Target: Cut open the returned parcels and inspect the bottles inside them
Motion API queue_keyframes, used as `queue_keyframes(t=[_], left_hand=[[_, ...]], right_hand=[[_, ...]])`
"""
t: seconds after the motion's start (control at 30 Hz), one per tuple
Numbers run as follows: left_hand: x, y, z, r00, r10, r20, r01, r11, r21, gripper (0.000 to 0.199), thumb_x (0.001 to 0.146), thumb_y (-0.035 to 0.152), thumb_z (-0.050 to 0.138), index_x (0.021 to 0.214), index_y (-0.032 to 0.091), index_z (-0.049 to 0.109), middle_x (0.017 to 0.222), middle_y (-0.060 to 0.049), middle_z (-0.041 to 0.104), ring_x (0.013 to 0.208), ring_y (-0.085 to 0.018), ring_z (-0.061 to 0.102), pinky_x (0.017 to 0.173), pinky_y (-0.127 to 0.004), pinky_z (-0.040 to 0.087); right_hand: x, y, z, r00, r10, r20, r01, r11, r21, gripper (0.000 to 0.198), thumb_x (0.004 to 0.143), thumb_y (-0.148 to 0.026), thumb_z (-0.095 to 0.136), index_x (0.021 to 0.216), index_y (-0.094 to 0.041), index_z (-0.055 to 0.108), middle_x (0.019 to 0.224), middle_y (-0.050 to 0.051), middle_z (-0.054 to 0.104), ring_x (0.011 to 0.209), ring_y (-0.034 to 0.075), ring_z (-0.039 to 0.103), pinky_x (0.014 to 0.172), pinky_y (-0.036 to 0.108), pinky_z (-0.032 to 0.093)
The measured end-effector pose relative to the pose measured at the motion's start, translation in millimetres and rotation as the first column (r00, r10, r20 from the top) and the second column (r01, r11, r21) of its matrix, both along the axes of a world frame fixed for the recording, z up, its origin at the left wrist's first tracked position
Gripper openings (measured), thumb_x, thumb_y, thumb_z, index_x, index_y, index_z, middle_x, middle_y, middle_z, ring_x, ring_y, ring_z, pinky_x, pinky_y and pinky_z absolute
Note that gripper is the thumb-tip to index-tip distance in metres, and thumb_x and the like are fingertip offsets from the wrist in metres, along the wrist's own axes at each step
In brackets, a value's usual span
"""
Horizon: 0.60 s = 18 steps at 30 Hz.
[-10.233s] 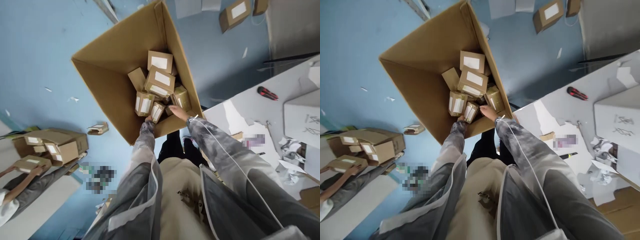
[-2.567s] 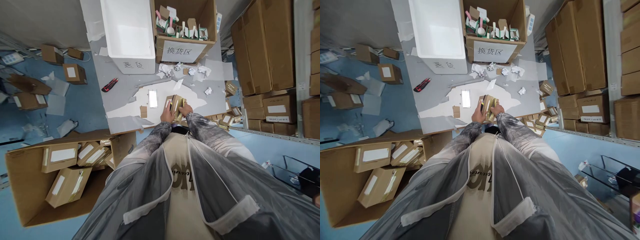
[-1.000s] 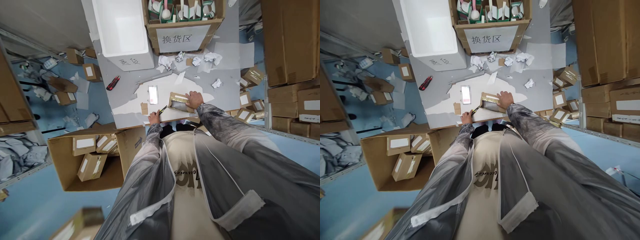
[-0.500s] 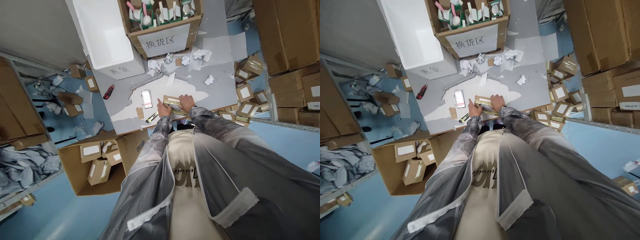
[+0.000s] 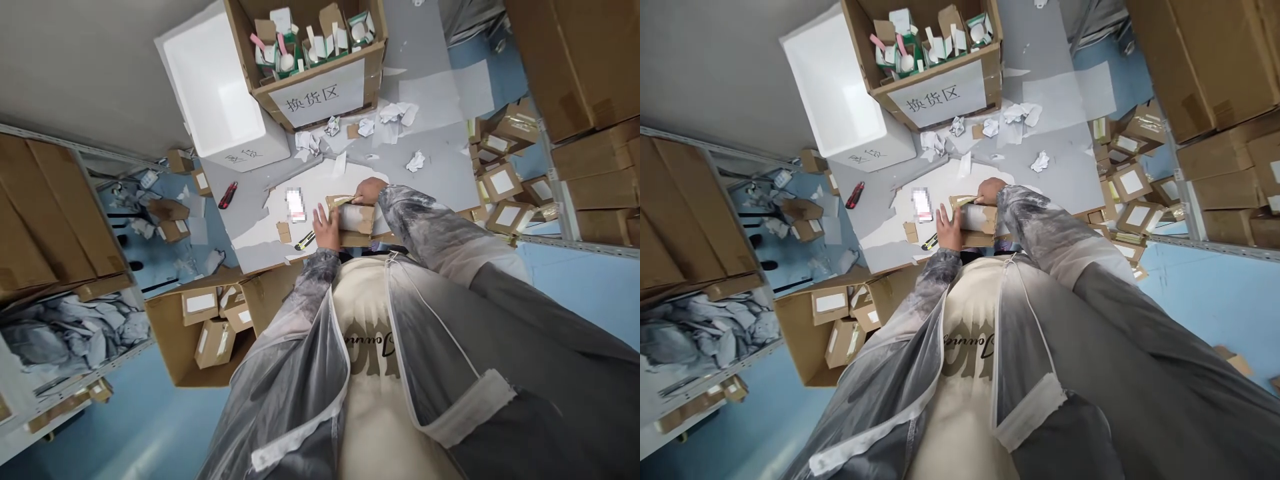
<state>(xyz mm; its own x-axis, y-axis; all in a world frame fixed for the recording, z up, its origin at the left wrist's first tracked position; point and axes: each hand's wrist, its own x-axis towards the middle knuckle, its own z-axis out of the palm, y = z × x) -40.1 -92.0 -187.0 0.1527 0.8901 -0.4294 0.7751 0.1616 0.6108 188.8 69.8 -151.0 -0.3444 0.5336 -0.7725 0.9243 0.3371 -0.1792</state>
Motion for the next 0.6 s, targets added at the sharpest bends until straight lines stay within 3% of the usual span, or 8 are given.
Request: queue_keyframes(t=[0.07,0.17,0.27,0.33,0.4,0.5,0.6], left_hand=[[18,2,7.7,0.983,-0.185,-0.016,0.185,0.981,0.056,0.073,0.117,0.009,0.055,0.189,0.017,0.066,0.198,-0.028,0.055,0.190,-0.049,0.043,0.153,-0.078,0.035],[52,23,8.6,0.913,-0.407,-0.029,0.407,0.913,-0.007,0.065,0.121,0.013,0.046,0.181,0.005,0.070,0.184,-0.039,0.064,0.173,-0.052,0.061,0.141,-0.075,0.047],[75,49,1.5,0.897,-0.424,-0.120,0.404,0.900,-0.161,0.056,0.121,0.020,0.058,0.171,0.001,0.076,0.169,-0.045,0.071,0.159,-0.055,0.072,0.131,-0.072,0.056],[79,57,-1.6,0.891,-0.432,-0.137,0.393,0.887,-0.240,0.042,0.120,0.026,0.068,0.148,0.001,0.087,0.144,-0.044,0.082,0.144,-0.055,0.081,0.125,-0.071,0.061],[71,55,-1.1,0.882,-0.459,-0.104,0.420,0.867,-0.268,0.030,0.118,0.028,0.075,0.127,0.006,0.093,0.123,-0.038,0.088,0.130,-0.051,0.088,0.119,-0.066,0.066],[42,43,5.2,0.867,-0.499,-0.011,0.483,0.844,-0.235,0.022,0.113,0.026,0.079,0.126,0.017,0.095,0.132,-0.026,0.092,0.133,-0.043,0.090,0.122,-0.055,0.069],[0,47,11.0,0.894,-0.378,0.241,0.414,0.903,-0.118,0.025,0.114,0.035,0.078,0.128,0.021,0.094,0.135,-0.016,0.095,0.137,-0.038,0.089,0.127,-0.050,0.069]], right_hand=[[0,0,-2,1.000,-0.006,-0.003,0.006,1.000,0.014,0.043,0.122,-0.056,0.075,0.127,-0.022,0.102,0.119,0.012,0.097,0.105,0.028,0.083,0.093,0.037,0.055],[-3,-5,-4,1.000,-0.019,-0.013,0.020,0.999,0.042,0.041,0.122,-0.054,0.076,0.123,-0.023,0.102,0.124,0.014,0.097,0.109,0.029,0.084,0.098,0.038,0.057],[-5,-12,-1,1.000,-0.025,-0.020,0.026,0.999,0.043,0.044,0.125,-0.053,0.071,0.127,-0.020,0.100,0.134,0.017,0.096,0.117,0.031,0.085,0.104,0.038,0.058],[-6,-20,5,0.999,-0.031,-0.020,0.032,0.998,0.053,0.045,0.127,-0.051,0.068,0.136,-0.018,0.097,0.142,0.019,0.093,0.124,0.033,0.084,0.106,0.040,0.059],[-7,-30,11,0.999,-0.040,-0.031,0.042,0.996,0.081,0.045,0.126,-0.047,0.068,0.146,-0.017,0.094,0.153,0.021,0.088,0.134,0.036,0.081,0.108,0.042,0.059],[-7,-51,16,0.993,-0.104,-0.061,0.113,0.981,0.160,0.046,0.124,-0.040,0.067,0.155,-0.015,0.089,0.165,0.026,0.079,0.151,0.041,0.071,0.114,0.046,0.058],[-4,-69,14,0.972,-0.208,-0.111,0.227,0.951,0.209,0.045,0.122,-0.035,0.064,0.153,-0.014,0.090,0.166,0.026,0.076,0.157,0.044,0.064,0.120,0.051,0.056]])
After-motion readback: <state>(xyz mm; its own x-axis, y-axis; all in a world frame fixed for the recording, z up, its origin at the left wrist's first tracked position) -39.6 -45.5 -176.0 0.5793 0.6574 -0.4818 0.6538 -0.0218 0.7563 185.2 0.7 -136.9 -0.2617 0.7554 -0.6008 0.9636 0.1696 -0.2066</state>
